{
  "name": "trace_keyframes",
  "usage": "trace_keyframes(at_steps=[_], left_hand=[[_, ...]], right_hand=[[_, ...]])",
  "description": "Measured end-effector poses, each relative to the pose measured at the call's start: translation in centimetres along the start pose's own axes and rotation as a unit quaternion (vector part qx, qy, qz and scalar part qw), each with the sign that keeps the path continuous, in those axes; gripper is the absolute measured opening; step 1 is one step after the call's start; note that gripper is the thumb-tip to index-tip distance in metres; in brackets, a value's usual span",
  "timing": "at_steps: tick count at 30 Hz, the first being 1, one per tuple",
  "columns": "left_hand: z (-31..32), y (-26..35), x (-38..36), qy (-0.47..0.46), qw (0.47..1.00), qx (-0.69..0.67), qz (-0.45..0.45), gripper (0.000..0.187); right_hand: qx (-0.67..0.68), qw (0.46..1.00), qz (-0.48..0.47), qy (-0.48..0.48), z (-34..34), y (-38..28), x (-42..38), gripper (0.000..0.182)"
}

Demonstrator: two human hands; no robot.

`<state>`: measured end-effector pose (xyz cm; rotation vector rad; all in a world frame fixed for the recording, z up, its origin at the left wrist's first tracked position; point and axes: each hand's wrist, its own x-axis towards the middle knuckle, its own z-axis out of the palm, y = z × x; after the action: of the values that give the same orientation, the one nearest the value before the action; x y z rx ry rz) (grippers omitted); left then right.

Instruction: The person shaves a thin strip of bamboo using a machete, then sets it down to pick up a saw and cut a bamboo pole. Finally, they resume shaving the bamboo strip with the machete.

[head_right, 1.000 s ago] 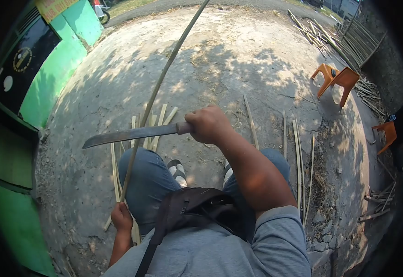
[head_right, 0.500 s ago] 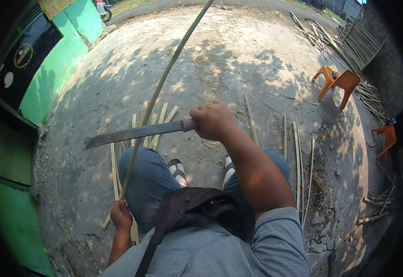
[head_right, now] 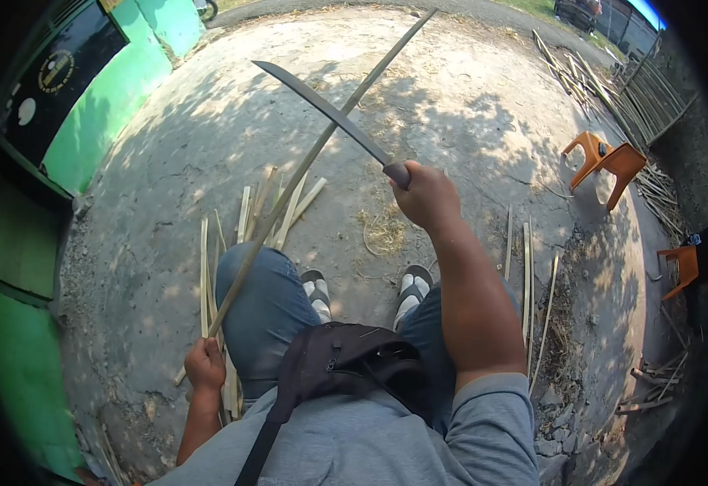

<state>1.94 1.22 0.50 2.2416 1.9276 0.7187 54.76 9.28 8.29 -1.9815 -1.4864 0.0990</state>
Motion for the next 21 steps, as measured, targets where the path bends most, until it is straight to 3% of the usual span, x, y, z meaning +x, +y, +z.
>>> trace_keyframes(at_steps=[4, 7, 10, 13, 17, 21], left_hand=[[0.2, 0.2, 0.1, 0.0, 1.0, -0.006, 0.004, 0.058], [-0.1, 0.4, 0.3, 0.017, 1.0, 0.001, 0.011, 0.058], [-0.1, -0.6, 0.1, 0.011, 1.0, 0.018, 0.007, 0.059], [0.5, -1.1, 0.2, 0.011, 1.0, 0.015, 0.012, 0.059], [-0.1, -0.6, 0.7, 0.015, 1.0, 0.022, 0.014, 0.06], [-1.2, -1.2, 1.4, -0.049, 0.999, -0.002, -0.009, 0.061]], right_hand=[[-0.076, 0.976, -0.194, -0.064, 1.5, -3.2, -1.4, 0.012], [-0.106, 0.954, -0.248, -0.127, 2.2, -5.3, -2.1, 0.007], [-0.096, 0.967, -0.202, -0.124, 2.2, -4.3, -1.0, 0.008], [-0.047, 0.994, -0.1, -0.025, 2.9, -1.6, 0.5, 0.012], [0.002, 1.0, 0.005, -0.026, 1.8, -0.4, 0.5, 0.018], [-0.016, 0.995, -0.056, -0.08, 1.6, -1.9, -1.0, 0.011]])
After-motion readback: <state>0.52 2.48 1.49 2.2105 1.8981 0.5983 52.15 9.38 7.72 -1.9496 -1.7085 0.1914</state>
